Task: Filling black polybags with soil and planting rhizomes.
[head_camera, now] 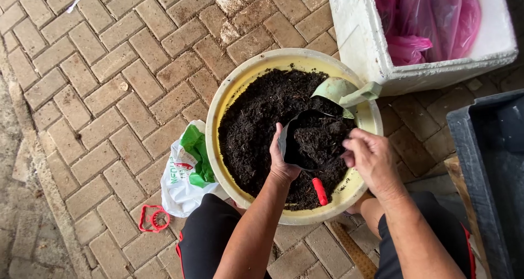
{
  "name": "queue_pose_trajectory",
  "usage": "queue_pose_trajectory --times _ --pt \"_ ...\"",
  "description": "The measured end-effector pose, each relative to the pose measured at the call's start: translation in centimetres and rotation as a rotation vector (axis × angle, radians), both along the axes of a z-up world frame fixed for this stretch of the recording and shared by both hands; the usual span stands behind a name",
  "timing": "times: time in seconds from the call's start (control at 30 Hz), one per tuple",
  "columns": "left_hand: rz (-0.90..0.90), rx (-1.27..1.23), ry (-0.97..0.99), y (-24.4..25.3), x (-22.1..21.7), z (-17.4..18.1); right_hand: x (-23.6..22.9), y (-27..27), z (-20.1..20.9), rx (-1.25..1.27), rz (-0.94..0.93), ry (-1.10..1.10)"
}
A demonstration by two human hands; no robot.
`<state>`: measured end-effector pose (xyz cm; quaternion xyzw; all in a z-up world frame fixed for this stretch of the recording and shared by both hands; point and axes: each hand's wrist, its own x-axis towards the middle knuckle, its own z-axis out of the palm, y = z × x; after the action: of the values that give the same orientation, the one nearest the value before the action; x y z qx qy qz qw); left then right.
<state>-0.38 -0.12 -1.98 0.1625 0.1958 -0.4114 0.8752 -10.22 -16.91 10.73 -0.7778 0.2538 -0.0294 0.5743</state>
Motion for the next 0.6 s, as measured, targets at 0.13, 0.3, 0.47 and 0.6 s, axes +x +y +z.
queue_pose_trajectory --times 0.13,0.3,0.47,0.6 --pt "-0.012 0.1 -0.089 -0.1 -0.2 2.5 0.8 -0.7 0.6 -0.001 -0.083 -0.055" --pt "-0.083 0.079 -0.105 -0.5 -0.6 1.5 0.9 -1.6 0.1 -0.009 0.011 0.086" --pt "-0.116 0.262 -0.095 0.0 -0.8 6.8 0.9 -1.5 -0.1 0.023 0.056 0.029" --pt "-0.087 0.22 -0.166 0.1 -1.4 5.3 1.0 -1.8 0.1 -0.026 0.022 0.027"
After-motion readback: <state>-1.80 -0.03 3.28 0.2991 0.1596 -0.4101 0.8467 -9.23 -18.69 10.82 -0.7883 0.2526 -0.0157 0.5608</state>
